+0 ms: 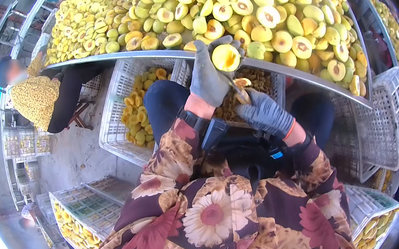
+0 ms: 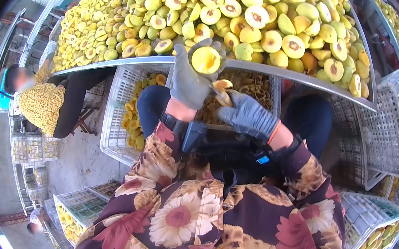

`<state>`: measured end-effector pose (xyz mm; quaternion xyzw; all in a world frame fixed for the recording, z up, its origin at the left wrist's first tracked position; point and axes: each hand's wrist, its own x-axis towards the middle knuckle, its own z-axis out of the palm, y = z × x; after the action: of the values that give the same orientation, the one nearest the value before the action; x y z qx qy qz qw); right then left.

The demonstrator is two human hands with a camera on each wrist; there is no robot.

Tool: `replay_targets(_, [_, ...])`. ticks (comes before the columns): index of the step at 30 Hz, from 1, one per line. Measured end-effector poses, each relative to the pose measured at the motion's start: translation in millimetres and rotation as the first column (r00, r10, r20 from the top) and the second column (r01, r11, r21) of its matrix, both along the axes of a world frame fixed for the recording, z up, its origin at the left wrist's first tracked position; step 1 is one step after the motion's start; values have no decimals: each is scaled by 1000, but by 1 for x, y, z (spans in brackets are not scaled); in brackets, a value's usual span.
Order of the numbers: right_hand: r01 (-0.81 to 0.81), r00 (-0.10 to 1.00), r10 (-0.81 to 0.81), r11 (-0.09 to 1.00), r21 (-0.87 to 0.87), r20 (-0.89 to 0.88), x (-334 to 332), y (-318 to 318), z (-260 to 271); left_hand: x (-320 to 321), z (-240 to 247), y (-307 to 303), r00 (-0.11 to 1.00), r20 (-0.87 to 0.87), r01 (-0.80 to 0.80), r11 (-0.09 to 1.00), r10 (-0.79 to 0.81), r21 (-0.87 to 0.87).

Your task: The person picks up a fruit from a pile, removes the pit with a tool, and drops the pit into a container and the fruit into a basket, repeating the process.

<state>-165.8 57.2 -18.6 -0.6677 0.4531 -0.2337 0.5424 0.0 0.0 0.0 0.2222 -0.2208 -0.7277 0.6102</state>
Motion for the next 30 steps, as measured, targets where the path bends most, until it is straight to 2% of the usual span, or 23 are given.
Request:
replay_targets(1, [66,995,-93,901,-429,-42,-2,-2,-37,2,-2,-1,999,-48,-14,1000,13,-21])
replay_targets(2, [37,902,-165,951,-308,-400,-5,-6,-65,4,-1,1,999,15,-49,999,49,-22])
replay_targets(3, [-60,769,-99,972,-226,-632,-35,-10,-71,4,5,3,997,48,-52,997,55,-54])
replay_targets(4, [-117,615,-30,985,-128,-788,-44,-7,-79,16,23,16,798,543,-124,953,262,-277])
replay_targets(5, [44,570,-17,999,11,-822,-41,-8,-70,35,31,17,617,684,-123,906,390,-406])
replay_targets(6, [31,542,-10,999,7,-841,-33,-9,-47,55,40,18,387,762,-115,847,519,-518])
replay_targets(7, [17,508,4,1000,15,-862,-24,-7,-25,83,30,17,434,717,-168,831,546,-531])
replay_targets(9, [-4,574,-54,998,-69,-817,-19,-2,-10,134,22,14,296,875,-316,904,382,-288])
replay_targets(11, [-34,630,-63,993,-109,-774,-15,-1,-11,174,9,-1,-147,957,-243,929,249,-279])
replay_targets(12, [-64,652,-43,992,-112,-757,-12,-3,-15,184,5,-10,-365,915,-213,942,171,-261])
replay_targets(14, [-106,694,-19,986,-128,-720,-5,-4,-25,155,-5,-39,-214,943,-218,929,255,-300])
replay_targets(16, [-129,726,-12,980,-154,-687,1,1,-31,103,10,-67,-291,927,-128,950,238,-284])
replay_targets(19, [-58,757,-88,978,-201,-647,3,9,-24,57,18,-108,-434,901,-108,992,17,-70])
replay_targets(20, [-54,741,-29,993,-102,-671,1,7,-13,52,16,-120,-470,882,-95,995,-31,-16])
replay_targets(21, [-54,739,-24,994,-94,-674,-4,8,-10,47,11,-130,-508,858,-85,996,-77,39])
replay_targets(22, [-55,738,-18,995,-87,-675,-8,10,-9,52,3,-135,-479,878,-62,998,-1,-32])
replay_targets(23, [-60,737,-10,995,-81,-675,-11,11,-9,57,-7,-137,-399,914,-90,989,76,-121])
replay_targets(24, [-57,732,-14,995,-81,-681,-15,11,-11,63,-11,-135,-255,952,-103,974,171,-203])
replay_targets(25, [-57,727,-14,995,-80,-687,-18,12,-14,69,-17,-130,-108,958,-134,951,265,-278])
replay_targets(27, [-30,734,-32,996,-80,-678,-15,11,-16,79,-19,-111,361,864,-188,935,351,-302])
replay_targets(28, [-1,744,-54,997,-82,-666,-11,5,-15,69,5,-88,621,734,-241,958,273,-153])
replay_targets(29, [28,752,-76,996,-84,-654,-6,1,-13,67,15,-70,733,650,-190,978,200,-88])
replay_targets(30, [62,870,-199,952,-300,-451,-1,1,-4,67,22,-54,827,548,-128,991,123,-30])
